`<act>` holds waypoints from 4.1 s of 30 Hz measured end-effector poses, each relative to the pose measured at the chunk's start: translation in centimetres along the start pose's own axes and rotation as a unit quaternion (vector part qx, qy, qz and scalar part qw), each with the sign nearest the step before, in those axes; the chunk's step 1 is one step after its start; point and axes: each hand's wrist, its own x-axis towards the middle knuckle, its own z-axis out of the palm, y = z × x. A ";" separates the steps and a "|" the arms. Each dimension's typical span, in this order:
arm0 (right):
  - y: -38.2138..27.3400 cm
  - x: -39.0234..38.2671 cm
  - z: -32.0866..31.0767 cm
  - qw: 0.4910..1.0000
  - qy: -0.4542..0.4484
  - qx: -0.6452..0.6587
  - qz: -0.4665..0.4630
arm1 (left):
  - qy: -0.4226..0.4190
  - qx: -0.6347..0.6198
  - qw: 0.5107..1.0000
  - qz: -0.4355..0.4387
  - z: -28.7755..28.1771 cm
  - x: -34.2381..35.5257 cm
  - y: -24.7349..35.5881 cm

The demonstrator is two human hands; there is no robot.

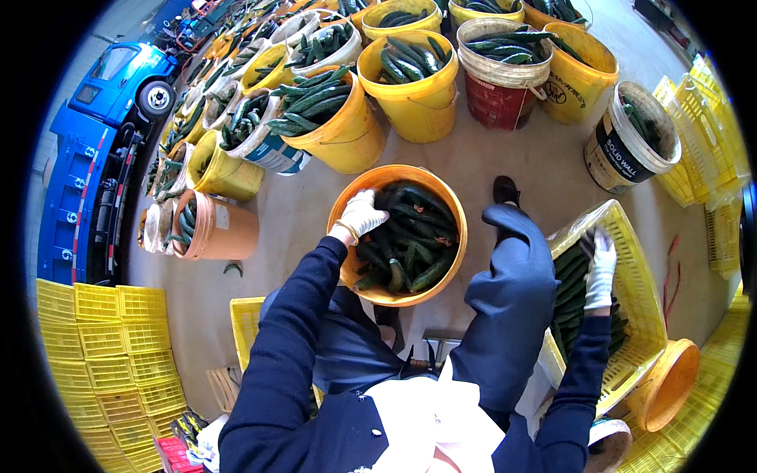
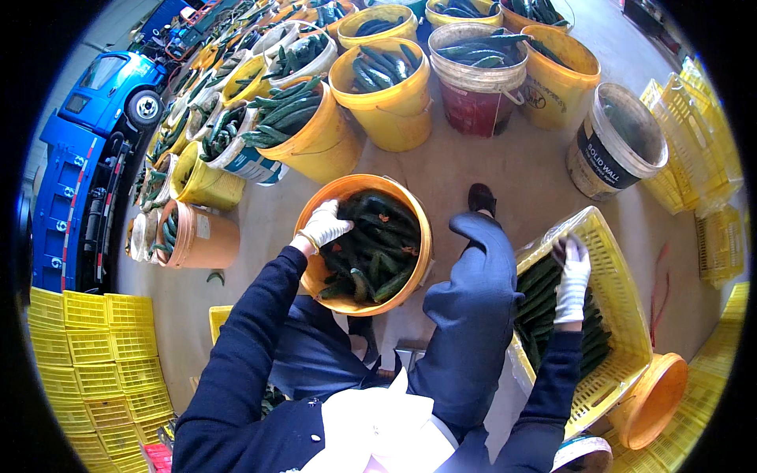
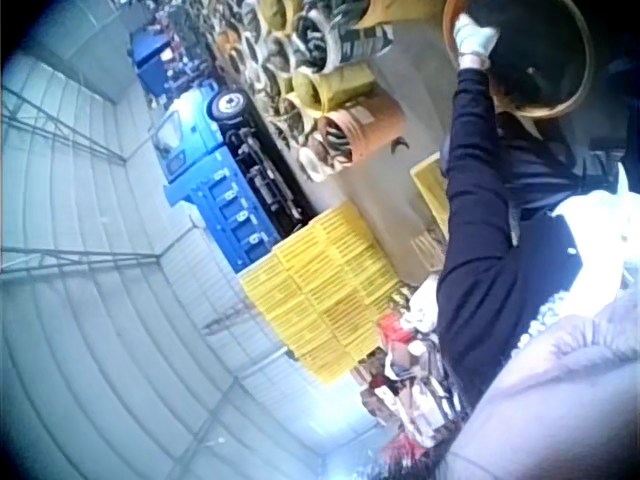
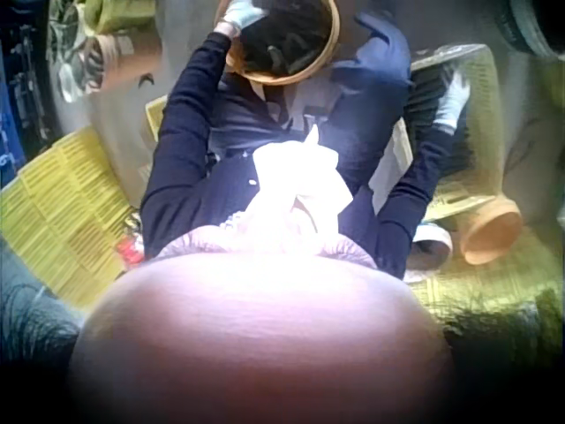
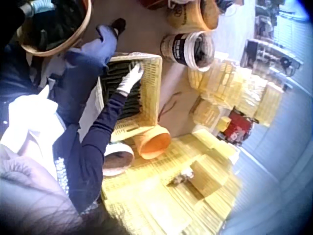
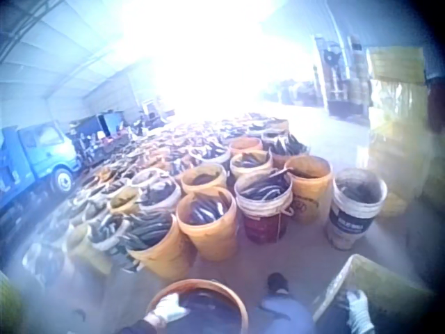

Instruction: The person sits on the floor and sorts cucumbers from yellow buckets into a yellow crate. They pick up cucumbers, inspect them, and place them into the crate, occasionally discarding some back into the buckets.

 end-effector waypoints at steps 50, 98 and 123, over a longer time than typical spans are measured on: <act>-8.1 -8.6 28.2 0.800 -0.286 -0.428 -0.308 | -0.170 0.456 0.821 0.299 3.1 -3.6 0.7; -4.8 -10.5 29.8 0.880 -0.436 0.071 0.173 | 0.247 -0.200 0.948 0.029 -9.2 -23.3 -6.8; -5.1 -8.7 29.7 0.946 -0.303 0.052 0.105 | -0.035 -0.426 0.897 0.113 -5.6 -4.3 2.8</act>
